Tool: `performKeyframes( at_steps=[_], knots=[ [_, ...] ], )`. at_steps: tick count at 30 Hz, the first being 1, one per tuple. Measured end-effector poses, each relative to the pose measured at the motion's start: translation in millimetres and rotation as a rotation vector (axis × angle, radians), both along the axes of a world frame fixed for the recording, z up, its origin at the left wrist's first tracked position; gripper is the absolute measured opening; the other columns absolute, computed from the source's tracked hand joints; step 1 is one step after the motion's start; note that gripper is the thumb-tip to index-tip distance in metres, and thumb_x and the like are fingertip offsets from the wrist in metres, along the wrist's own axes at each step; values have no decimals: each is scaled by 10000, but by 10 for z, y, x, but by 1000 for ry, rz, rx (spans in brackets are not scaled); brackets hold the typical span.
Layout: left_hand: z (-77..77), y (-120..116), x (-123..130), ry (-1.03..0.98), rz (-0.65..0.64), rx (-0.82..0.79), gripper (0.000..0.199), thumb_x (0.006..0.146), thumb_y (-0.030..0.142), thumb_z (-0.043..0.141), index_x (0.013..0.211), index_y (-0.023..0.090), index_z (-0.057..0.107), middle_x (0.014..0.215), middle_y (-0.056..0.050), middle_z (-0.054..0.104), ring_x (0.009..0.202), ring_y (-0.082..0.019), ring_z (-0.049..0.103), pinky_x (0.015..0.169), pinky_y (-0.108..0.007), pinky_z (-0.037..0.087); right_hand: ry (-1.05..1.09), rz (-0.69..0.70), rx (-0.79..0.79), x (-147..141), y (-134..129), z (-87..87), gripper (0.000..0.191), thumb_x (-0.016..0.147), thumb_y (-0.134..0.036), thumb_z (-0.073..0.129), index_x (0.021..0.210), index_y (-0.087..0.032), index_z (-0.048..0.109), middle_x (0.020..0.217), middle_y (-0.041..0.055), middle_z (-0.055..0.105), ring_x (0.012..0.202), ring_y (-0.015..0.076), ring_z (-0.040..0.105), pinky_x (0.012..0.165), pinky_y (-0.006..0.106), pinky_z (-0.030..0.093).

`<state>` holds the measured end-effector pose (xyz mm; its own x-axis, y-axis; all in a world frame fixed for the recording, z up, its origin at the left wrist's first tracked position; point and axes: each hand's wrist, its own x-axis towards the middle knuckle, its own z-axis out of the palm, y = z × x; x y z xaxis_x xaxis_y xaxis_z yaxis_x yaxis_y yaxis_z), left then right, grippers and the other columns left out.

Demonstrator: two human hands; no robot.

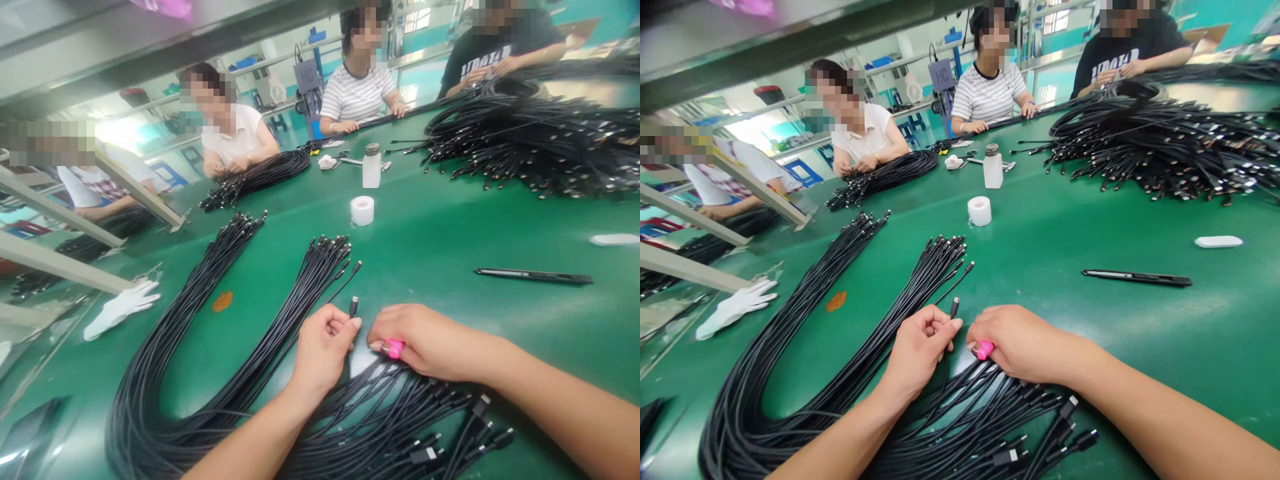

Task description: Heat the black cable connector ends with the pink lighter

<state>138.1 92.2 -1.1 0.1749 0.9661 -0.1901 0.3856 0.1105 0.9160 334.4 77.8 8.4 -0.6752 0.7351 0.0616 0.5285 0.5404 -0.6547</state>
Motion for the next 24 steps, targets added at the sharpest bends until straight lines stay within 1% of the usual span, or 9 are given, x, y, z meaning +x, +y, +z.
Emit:
performKeyframes(
  at_steps=[3, 6, 8, 11, 13, 15, 17, 21, 24],
  knots=[
    [2, 0, -12, 73, -8, 63, 247, 801, 360, 664, 684, 168, 561, 548, 18, 556, 524, -105, 469, 547, -221, 362, -24, 85, -179, 11, -92, 95, 190, 878, -113, 500, 780, -210, 630, 676, 7, 636, 631, 153, 554, 622, 259, 379],
    [2, -7, -23, 129, -25, 105, 239, 809, 352, 651, 683, 172, 556, 563, 21, 546, 544, -112, 475, 566, -230, 360, 3, 99, -348, -3, -146, 108, 42, 856, -214, 599, 817, -223, 587, 635, -12, 621, 609, 155, 559, 556, 242, 353],
    [-9, -8, -28, 134, -35, 103, 228, 820, 342, 634, 689, 174, 552, 570, 22, 543, 550, -116, 484, 571, -232, 361, 65, 12, -460, -38, -139, 61, 96, 880, -286, 595, 854, -223, 527, 669, -12, 631, 570, 143, 564, 515, 232, 348],
    [-47, -4, -39, 129, -35, 100, 197, 829, 343, 624, 745, 176, 562, 582, 30, 534, 552, -118, 497, 574, -233, 363, 196, -203, -558, -97, -76, -48, 172, 952, -373, 483, 881, -219, 459, 697, -9, 611, 483, 115, 537, 460, 222, 344],
    [-77, -4, -49, 121, -15, 119, 189, 825, 347, 637, 895, 181, 581, 595, 48, 518, 560, -122, 506, 580, -233, 368, 261, -322, -491, -121, -25, -103, 222, 967, -397, 450, 843, -213, 459, 650, -22, 554, 504, 117, 515, 479, 225, 349],
    [-97, -12, -56, 97, 5, 152, 313, 824, 342, 647, 1082, 193, 553, 616, 64, 502, 576, -125, 515, 598, -233, 379, 305, -382, -362, -129, 13, -130, 253, 957, -392, 477, 787, -205, 480, 655, -22, 523, 588, 128, 498, 544, 234, 361],
    [-104, -25, -59, 68, 1, 189, 415, 834, 325, 638, 1211, 202, 513, 634, 69, 491, 597, -126, 520, 621, -235, 389, 335, -404, -272, -129, 35, -138, 265, 944, -388, 507, 760, -196, 509, 705, -14, 525, 662, 135, 477, 602, 242, 363],
    [-87, -54, -54, 73, -36, 252, 501, 855, 275, 601, 1337, 205, 482, 657, 59, 494, 621, -127, 516, 648, -241, 393, 328, -446, -240, -134, 48, -162, 336, 952, -438, 483, 725, -191, 499, 678, -24, 477, 647, 132, 421, 597, 248, 329],
    [-61, -68, -49, 105, -61, 268, 517, 857, 247, 582, 1364, 217, 484, 663, 54, 496, 617, -128, 506, 648, -244, 390, 318, -470, -278, -142, 54, -177, 446, 969, -537, 395, 720, -188, 518, 630, -26, 441, 597, 131, 397, 562, 256, 301]
  ],
)
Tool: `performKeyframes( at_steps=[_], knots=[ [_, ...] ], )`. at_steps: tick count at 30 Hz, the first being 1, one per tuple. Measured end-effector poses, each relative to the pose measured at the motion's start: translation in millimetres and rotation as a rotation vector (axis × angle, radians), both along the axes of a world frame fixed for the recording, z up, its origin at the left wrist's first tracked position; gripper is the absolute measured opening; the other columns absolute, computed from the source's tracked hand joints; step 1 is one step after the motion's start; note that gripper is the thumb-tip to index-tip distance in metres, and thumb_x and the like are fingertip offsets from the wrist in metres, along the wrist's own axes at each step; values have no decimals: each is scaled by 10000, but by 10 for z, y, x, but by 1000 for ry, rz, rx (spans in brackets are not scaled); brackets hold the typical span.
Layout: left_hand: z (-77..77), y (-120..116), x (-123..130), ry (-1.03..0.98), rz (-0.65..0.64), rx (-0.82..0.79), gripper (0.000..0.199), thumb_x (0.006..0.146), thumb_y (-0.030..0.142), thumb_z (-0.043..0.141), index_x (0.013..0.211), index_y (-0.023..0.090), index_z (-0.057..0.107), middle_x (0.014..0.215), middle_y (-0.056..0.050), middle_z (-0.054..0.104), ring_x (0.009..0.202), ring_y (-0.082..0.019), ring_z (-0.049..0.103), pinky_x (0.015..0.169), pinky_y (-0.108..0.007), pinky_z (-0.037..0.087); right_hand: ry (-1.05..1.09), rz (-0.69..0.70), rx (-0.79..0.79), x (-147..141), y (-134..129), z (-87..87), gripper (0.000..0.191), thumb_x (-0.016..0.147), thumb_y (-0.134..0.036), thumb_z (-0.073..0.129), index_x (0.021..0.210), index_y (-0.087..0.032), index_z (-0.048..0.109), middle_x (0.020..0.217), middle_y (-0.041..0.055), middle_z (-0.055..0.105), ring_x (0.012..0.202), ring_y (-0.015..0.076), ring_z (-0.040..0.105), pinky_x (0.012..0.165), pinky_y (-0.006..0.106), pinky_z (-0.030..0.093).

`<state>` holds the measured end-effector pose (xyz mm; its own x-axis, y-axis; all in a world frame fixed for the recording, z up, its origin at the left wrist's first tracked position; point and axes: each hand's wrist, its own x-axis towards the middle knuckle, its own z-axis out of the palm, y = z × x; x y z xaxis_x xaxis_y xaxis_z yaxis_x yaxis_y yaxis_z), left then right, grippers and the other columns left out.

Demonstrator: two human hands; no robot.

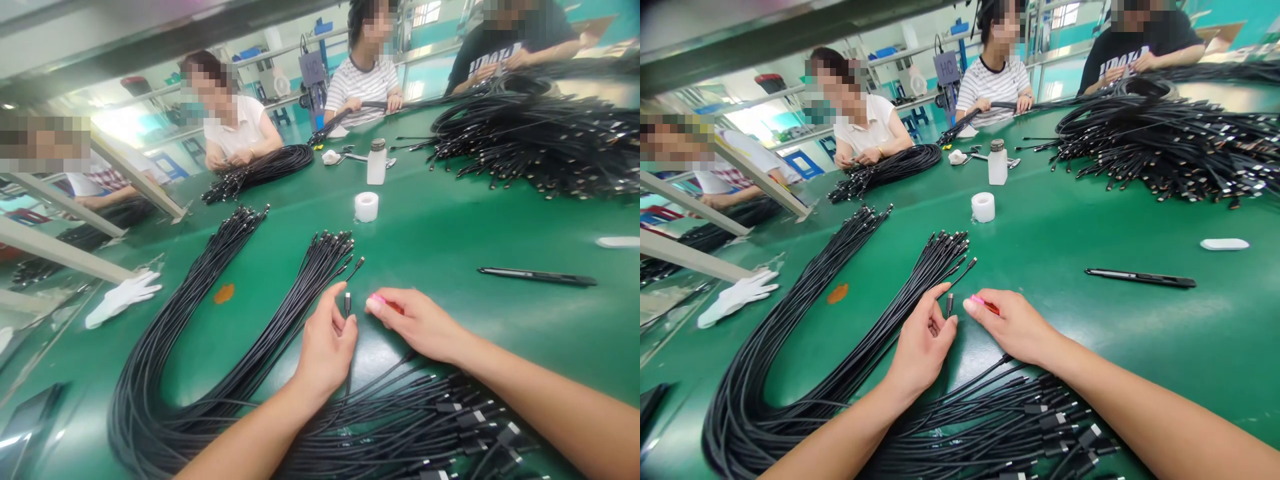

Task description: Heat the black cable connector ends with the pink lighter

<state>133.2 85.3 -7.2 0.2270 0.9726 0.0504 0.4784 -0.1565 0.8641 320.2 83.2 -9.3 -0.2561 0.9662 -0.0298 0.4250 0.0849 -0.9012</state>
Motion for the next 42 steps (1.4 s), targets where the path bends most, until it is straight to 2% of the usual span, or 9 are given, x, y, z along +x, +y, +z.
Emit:
performKeyframes(
  at_steps=[3, 7, 13, 19, 23, 27, 31, 35, 42],
  knots=[
    [27, -11, 5, 25, -15, -2, 521, 858, 233, 567, 1372, 226, 485, 663, 54, 492, 606, -128, 495, 642, -248, 388, 75, -9, -48, -4, 1, 24, 537, 983, -587, 282, 773, -187, 571, 642, -7, 475, 617, 146, 439, 589, 265, 341],
    [39, -21, 11, 21, -18, 17, 516, 849, 218, 565, 1361, 227, 504, 655, 50, 500, 604, -134, 498, 655, -255, 392, 104, 12, -16, -16, -12, 75, 463, 957, -593, 379, 870, -196, 602, 811, 31, 593, 772, 175, 520, 702, 279, 393],
    [6, -26, 12, 30, -51, 7, 520, 862, 221, 552, 1376, 225, 473, 663, 52, 501, 619, -130, 504, 663, -252, 398, 149, -47, -154, -42, -16, 51, 587, 946, -646, 324, 780, -176, 634, 563, -27, 416, 523, 126, 361, 511, 252, 274],
    [16, -66, 37, -16, -168, -66, 597, 863, 255, 591, 1421, 243, 381, 703, 58, 505, 638, -120, 511, 666, -246, 411, 187, -65, -31, -24, 18, 41, 415, 863, -569, 572, 718, -181, 562, 651, -30, 454, 614, 122, 386, 583, 249, 322],
    [27, -93, 65, -81, -196, -93, 606, 862, 249, 598, 1425, 250, 372, 742, 44, 511, 680, -121, 525, 680, -246, 436, 336, -4, -61, -20, 11, 59, 311, 870, -463, 602, 749, -177, 583, 711, -14, 524, 659, 127, 447, 640, 255, 379],
    [30, -93, 80, -192, -236, -158, 691, 861, 226, 594, 1479, 283, 290, 937, -6, 540, 737, -109, 566, 721, -257, 487, 401, 29, -101, -26, 8, 56, 284, 854, -450, 634, 782, -176, 620, 736, -2, 587, 673, 134, 505, 665, 263, 411],
    [35, -72, 71, -328, -310, -330, 714, 905, 261, 532, 1521, 306, 174, 924, -15, 559, 633, -105, 606, 592, -258, 513, 441, 58, -143, -32, 7, 31, 299, 877, -448, 614, 756, -175, 596, 696, 2, 603, 655, 140, 544, 669, 270, 431],
    [30, -33, 60, -399, -305, -388, 721, 892, 254, 548, 1525, 248, 203, 850, -17, 586, 614, -127, 638, 581, -283, 548, 411, 70, -120, -33, 9, 6, 340, 904, -476, 570, 746, -174, 573, 687, 1, 600, 651, 139, 544, 676, 272, 428],
    [10, 23, 69, -414, -148, -424, 742, 839, 172, 569, 1510, 246, 259, 755, 19, 597, 592, -156, 678, 563, -305, 577, 123, -145, -87, -10, 27, 4, 573, 933, -623, 386, 716, -161, 645, 527, -43, 386, 504, 110, 348, 509, 249, 276]
  ],
)
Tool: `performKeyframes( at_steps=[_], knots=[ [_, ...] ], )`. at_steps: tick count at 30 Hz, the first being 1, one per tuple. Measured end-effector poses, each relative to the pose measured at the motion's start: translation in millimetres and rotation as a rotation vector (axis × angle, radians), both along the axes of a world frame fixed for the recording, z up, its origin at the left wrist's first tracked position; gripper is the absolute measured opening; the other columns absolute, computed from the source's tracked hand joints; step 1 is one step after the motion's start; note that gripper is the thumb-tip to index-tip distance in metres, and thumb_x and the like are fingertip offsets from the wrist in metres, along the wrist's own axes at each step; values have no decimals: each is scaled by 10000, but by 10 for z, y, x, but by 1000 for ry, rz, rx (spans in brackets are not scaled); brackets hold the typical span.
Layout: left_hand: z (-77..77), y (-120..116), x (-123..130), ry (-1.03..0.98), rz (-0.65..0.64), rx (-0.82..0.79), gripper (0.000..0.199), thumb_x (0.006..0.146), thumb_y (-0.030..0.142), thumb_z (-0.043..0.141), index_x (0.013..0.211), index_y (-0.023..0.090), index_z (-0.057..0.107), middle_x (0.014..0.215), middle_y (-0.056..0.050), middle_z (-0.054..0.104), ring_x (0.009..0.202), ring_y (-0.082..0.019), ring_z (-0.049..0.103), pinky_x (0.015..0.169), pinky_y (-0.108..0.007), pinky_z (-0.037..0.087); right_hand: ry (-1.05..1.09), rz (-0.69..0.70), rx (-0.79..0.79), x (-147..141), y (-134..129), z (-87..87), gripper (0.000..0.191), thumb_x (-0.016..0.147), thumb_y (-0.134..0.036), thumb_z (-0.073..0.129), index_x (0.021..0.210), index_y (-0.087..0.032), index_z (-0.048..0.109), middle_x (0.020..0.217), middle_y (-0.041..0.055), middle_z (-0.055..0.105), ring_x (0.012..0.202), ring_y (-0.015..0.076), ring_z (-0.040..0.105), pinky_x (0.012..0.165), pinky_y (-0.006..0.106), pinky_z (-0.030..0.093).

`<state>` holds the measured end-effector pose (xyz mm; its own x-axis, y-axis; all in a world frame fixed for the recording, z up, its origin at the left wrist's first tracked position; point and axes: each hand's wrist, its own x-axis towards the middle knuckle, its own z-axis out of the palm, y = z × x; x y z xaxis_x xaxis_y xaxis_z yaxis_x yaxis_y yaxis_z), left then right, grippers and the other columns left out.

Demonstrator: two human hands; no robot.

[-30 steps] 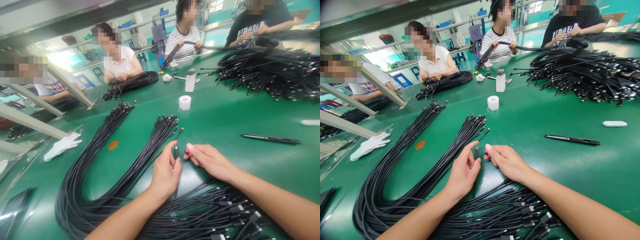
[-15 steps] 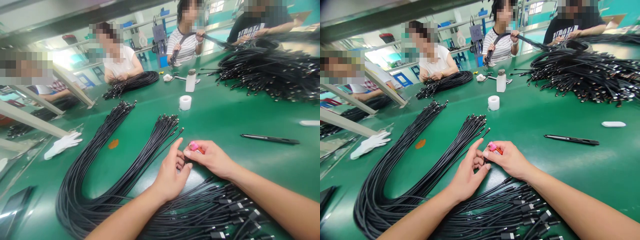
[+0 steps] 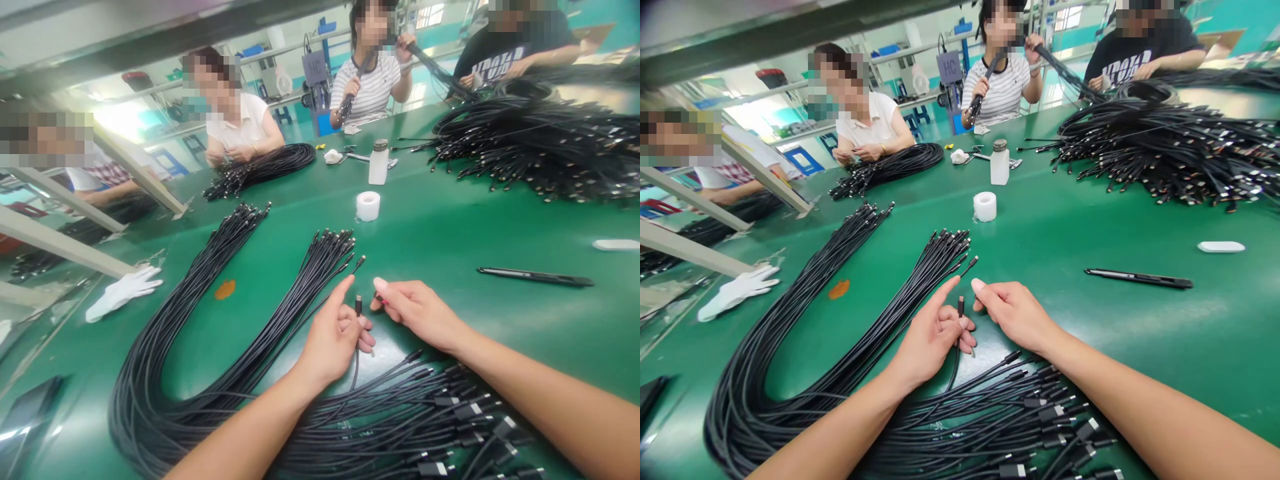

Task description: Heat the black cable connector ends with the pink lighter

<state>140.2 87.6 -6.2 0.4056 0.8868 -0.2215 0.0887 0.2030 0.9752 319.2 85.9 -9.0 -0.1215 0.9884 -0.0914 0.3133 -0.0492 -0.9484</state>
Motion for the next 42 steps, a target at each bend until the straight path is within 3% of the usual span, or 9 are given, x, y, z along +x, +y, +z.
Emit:
performKeyframes(
  at_steps=[5, 16, 25, 37, 42],
  knots=[
    [36, -4, 17, -47, 34, -57, 723, 822, 225, 629, 1475, 221, 319, 709, 36, 597, 583, -175, 689, 559, -317, 586, -138, 41, 37, -16, -9, 10, 553, 945, -567, 388, 650, -166, 629, 514, -32, 399, 510, 118, 362, 521, 255, 264],
    [21, -1, 30, -59, 44, -111, 709, 794, 266, 684, 1425, 184, 373, 649, 47, 605, 548, -181, 685, 542, -315, 586, -220, 66, 104, -40, 7, 7, 413, 944, -406, 380, 684, -174, 601, 612, 0, 550, 591, 144, 454, 598, 277, 318],
    [6, -7, 22, 1, 40, -99, 674, 812, 278, 669, 1408, 198, 365, 656, 38, 619, 526, -184, 676, 492, -302, 570, -189, 50, 97, -36, 19, 19, 337, 899, -276, 376, 748, -171, 658, 557, -19, 499, 533, 132, 446, 549, 256, 320],
    [-1, -13, 24, -22, 21, -91, 699, 795, 280, 687, 1404, 190, 356, 656, 38, 614, 524, -186, 675, 499, -309, 573, -202, 49, 98, -39, 35, -11, 368, 942, -308, 366, 906, -164, 703, 552, -14, 539, 499, 136, 464, 549, 260, 352],
    [-10, -19, 17, -31, -5, -84, 678, 797, 284, 685, 1392, 203, 371, 673, 34, 622, 534, -185, 679, 514, -315, 577, -247, 70, 132, -56, 21, 3, 366, 956, -318, 363, 902, -175, 696, 744, 38, 682, 672, 175, 595, 662, 290, 399]
  ],
)
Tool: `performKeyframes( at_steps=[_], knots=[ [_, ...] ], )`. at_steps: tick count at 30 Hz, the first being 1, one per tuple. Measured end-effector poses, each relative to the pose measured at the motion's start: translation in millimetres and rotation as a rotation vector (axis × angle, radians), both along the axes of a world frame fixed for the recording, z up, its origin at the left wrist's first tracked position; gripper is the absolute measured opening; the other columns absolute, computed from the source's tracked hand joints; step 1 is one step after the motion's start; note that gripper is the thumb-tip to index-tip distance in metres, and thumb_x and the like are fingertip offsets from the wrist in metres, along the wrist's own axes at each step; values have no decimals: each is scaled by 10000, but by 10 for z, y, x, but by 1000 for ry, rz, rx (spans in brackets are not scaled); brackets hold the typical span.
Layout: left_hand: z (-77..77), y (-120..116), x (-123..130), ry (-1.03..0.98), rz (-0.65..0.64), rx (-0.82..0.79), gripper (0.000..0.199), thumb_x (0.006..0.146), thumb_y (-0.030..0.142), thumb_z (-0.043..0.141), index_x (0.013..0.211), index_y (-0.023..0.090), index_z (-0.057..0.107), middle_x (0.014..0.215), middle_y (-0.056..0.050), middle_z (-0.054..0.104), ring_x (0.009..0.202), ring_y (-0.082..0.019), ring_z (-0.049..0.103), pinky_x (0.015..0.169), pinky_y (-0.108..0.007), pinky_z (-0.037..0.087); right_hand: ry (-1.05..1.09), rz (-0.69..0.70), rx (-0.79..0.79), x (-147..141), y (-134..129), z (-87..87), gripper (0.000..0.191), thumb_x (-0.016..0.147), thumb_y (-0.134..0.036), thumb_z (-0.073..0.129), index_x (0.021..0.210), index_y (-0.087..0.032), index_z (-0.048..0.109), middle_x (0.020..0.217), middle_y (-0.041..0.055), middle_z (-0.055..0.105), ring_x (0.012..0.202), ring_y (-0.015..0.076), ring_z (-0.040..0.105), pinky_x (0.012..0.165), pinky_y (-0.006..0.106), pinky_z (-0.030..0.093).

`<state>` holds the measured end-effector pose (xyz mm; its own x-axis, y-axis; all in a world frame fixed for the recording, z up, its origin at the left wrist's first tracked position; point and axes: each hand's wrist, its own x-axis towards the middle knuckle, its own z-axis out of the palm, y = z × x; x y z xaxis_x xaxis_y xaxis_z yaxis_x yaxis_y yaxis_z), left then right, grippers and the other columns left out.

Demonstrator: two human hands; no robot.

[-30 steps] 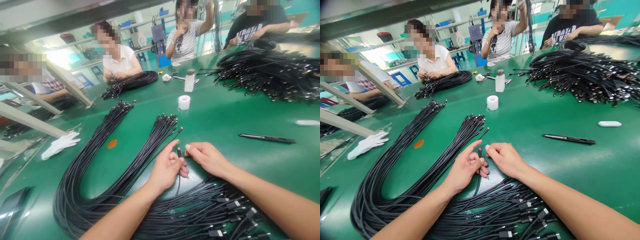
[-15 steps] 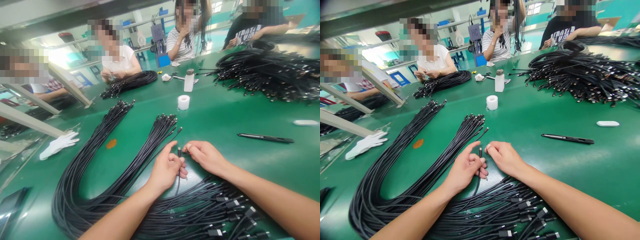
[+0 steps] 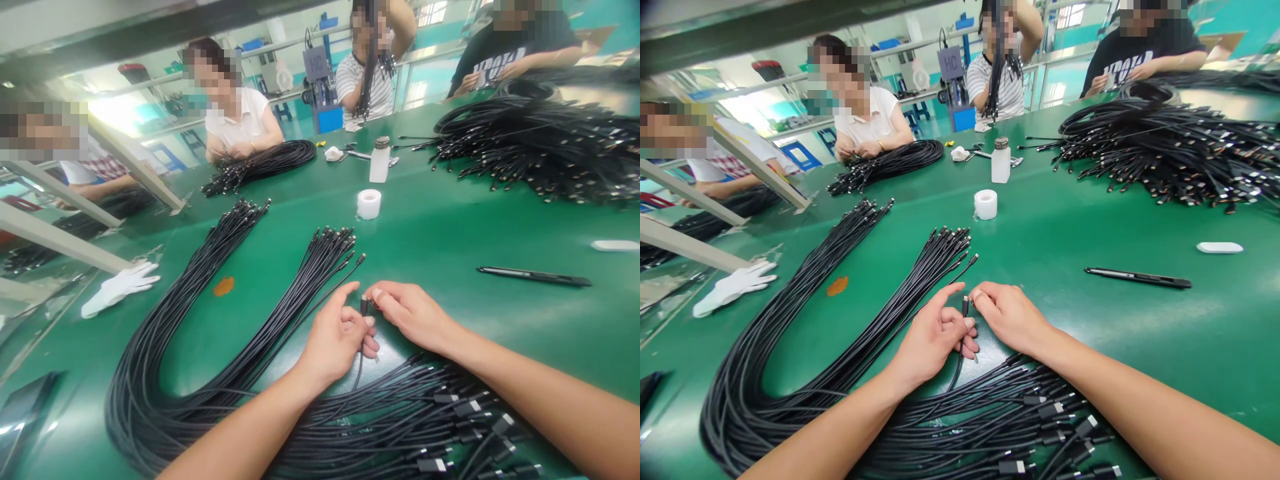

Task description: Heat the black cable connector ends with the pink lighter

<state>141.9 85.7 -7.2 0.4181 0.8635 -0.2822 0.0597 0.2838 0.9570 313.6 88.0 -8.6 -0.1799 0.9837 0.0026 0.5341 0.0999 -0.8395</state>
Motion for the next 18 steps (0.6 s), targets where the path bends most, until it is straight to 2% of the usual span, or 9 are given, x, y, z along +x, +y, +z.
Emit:
performKeyframes(
  at_steps=[2, 4, 7, 11, 13, 15, 18],
  knots=[
    [6, 0, -2, 3, -4, 6, 669, 802, 284, 681, 1390, 203, 372, 669, 36, 619, 536, -183, 678, 519, -312, 576, -19, 21, 3, -1, -12, 11, 356, 963, -328, 364, 934, -182, 688, 836, 52, 710, 755, 193, 623, 702, 304, 405],
    [16, 1, -1, -1, -1, 5, 670, 803, 283, 681, 1388, 198, 366, 665, 38, 614, 535, -182, 676, 519, -311, 573, -48, 60, -8, 13, -17, 24, 332, 963, -335, 381, 957, -189, 679, 837, 49, 711, 736, 192, 618, 695, 307, 402],
    [34, 0, 5, 4, 14, -6, 662, 802, 274, 679, 1378, 188, 364, 663, 40, 606, 533, -182, 673, 513, -306, 568, -35, 115, -34, 68, -2, 42, 329, 961, -382, 417, 905, -183, 673, 726, 26, 656, 628, 160, 549, 618, 285, 376],
    [40, -6, 9, 5, -1, -10, 629, 822, 255, 643, 1379, 181, 359, 688, 22, 621, 543, -176, 674, 525, -296, 560, 158, 20, -70, 142, 35, 48, 463, 959, -539, 400, 831, -168, 645, 572, -27, 481, 537, 122, 413, 531, 254, 318],
    [33, -11, 4, -21, -27, -14, 652, 837, 262, 629, 1408, 191, 324, 722, 4, 638, 560, -179, 678, 533, -303, 559, 256, 18, -78, 139, 36, 48, 412, 921, -549, 489, 862, -168, 634, 638, -19, 527, 585, 122, 458, 569, 251, 359],
    [25, -15, -5, -50, -61, -8, 686, 854, 290, 623, 1440, 203, 278, 748, -11, 647, 578, -186, 682, 539, -311, 557, 343, 81, -115, 105, 17, 48, 339, 853, -503, 622, 938, -175, 619, 714, -9, 587, 643, 134, 528, 624, 257, 409],
    [17, -21, -14, -80, -123, 6, 722, 872, 331, 625, 1464, 212, 230, 768, -21, 645, 602, -187, 687, 560, -314, 558, 456, 176, -225, 39, -25, 50, 317, 827, -449, 661, 987, -188, 583, 657, -28, 594, 587, 144, 569, 613, 270, 441]
  ],
)
